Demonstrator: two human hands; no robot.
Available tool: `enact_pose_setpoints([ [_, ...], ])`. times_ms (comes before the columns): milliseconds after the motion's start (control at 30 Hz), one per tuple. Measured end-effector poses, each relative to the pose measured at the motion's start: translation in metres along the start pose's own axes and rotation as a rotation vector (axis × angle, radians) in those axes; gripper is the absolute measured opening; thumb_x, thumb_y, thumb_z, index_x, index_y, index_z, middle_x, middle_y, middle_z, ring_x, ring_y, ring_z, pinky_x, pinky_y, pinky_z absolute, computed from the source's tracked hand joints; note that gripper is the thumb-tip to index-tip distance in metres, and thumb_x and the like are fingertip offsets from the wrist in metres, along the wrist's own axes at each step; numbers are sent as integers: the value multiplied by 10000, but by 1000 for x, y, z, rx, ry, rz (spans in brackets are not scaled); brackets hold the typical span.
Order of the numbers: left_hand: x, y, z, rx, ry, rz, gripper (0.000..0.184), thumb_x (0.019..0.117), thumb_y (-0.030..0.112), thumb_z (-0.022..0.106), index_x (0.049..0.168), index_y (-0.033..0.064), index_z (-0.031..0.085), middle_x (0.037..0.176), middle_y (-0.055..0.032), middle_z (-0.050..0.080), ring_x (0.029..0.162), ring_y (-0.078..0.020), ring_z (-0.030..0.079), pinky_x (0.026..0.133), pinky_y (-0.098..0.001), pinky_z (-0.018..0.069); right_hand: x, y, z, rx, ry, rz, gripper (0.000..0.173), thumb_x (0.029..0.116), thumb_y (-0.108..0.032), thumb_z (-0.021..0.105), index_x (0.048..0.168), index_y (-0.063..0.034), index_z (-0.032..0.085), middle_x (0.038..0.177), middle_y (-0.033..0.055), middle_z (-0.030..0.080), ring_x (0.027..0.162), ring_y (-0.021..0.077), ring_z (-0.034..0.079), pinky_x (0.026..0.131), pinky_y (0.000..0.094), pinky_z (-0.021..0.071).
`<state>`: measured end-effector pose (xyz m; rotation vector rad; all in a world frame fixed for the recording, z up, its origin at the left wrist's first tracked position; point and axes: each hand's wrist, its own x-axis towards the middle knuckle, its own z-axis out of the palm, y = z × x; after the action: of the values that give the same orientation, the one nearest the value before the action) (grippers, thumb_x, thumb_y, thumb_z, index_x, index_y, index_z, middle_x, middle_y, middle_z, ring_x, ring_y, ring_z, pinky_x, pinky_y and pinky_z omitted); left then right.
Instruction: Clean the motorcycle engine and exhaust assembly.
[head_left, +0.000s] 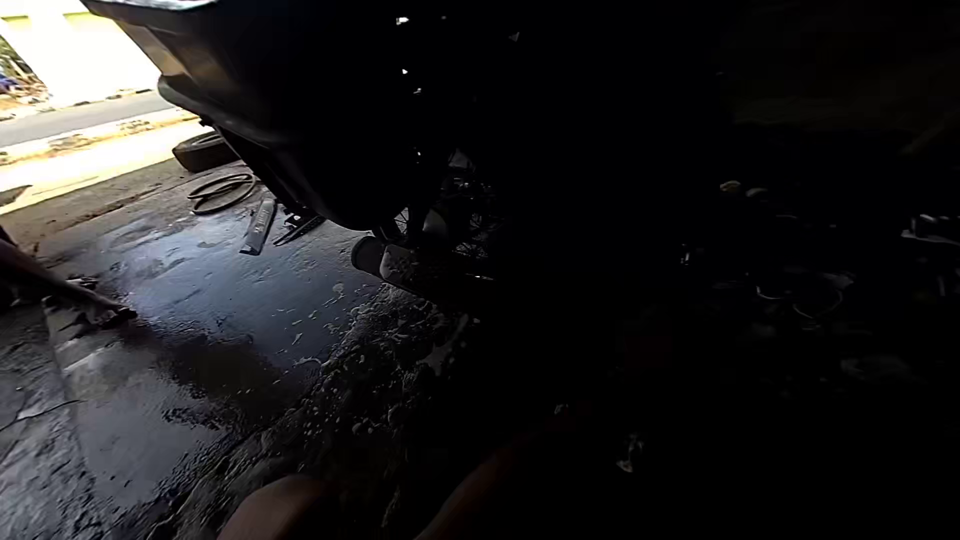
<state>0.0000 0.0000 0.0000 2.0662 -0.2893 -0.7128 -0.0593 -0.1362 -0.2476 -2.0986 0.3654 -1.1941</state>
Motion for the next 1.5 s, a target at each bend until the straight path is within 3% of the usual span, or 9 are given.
enact_pose_setpoints([
  [133,144,-135,109,-581,-1,341,357,1082,294,502,1260,2,603,982,-157,674,792,-225,659,699,-433,583,-1,-26,-9,-129,-65,332,240,859,-42,742,1078,50,708,1152,232,682,1078,322,665,939,498,554],
  [367,130,-189,118,-1821,-181,-187,506,1063,567,316,1105,154,605,898,-55,689,817,-193,699,707,-411,603,15,-26,-20,-483,-404,326,293,892,-167,715,1141,-15,683,1242,260,600,1135,433,607,916,626,525],
  [533,118,-154,94,-1631,-140,122,382,1101,467,364,1214,188,598,995,0,695,877,-110,695,761,-331,603,15,-29,-18,-616,-435,264,344,891,-130,669,1191,37,659,1265,310,590,1171,489,589,954,657,504],
  [667,139,-157,122,-952,-113,381,562,1087,534,349,1323,85,592,1106,-89,684,962,-156,668,860,-408,578,11,-24,-16,-642,-381,197,365,841,-195,678,1151,-4,671,1246,272,599,1127,443,618,890,612,545],
  [833,177,-118,129,-246,-177,521,655,1102,494,325,983,-26,705,963,-232,706,985,-381,694,913,-610,542,9,-23,-10,-677,-329,128,412,857,-232,595,1172,18,681,1233,272,619,1130,430,627,886,603,546],
  [967,161,-130,135,-290,-65,562,558,1093,439,405,912,20,727,988,-171,719,1052,-322,677,993,-537,525,5,-21,-12,-711,-325,105,476,829,-270,597,1191,25,685,1227,251,625,1138,400,624,913,563,545],
  [1067,168,-129,136,-312,-69,593,584,1086,443,397,765,41,674,765,-119,673,816,-275,686,806,-509,550,7,-21,-9,-718,-314,93,470,816,-275,573,1156,21,704,1166,225,636,1096,368,626,897,515,541],
  [1267,172,-125,141,-489,-57,596,527,1085,414,425,882,31,725,895,-130,710,970,-262,686,963,-506,535,4,-17,-12,-681,-293,76,487,817,-282,545,1159,26,705,1181,225,632,1116,337,618,935,483,532],
  [1500,197,-83,116,-198,-261,753,633,1056,560,415,897,11,690,817,-160,686,843,-319,700,805,-577,561,4,-16,-11,-634,-284,96,318,810,-228,558,1037,-71,717,1121,141,642,1081,268,622,888,436,546],
])
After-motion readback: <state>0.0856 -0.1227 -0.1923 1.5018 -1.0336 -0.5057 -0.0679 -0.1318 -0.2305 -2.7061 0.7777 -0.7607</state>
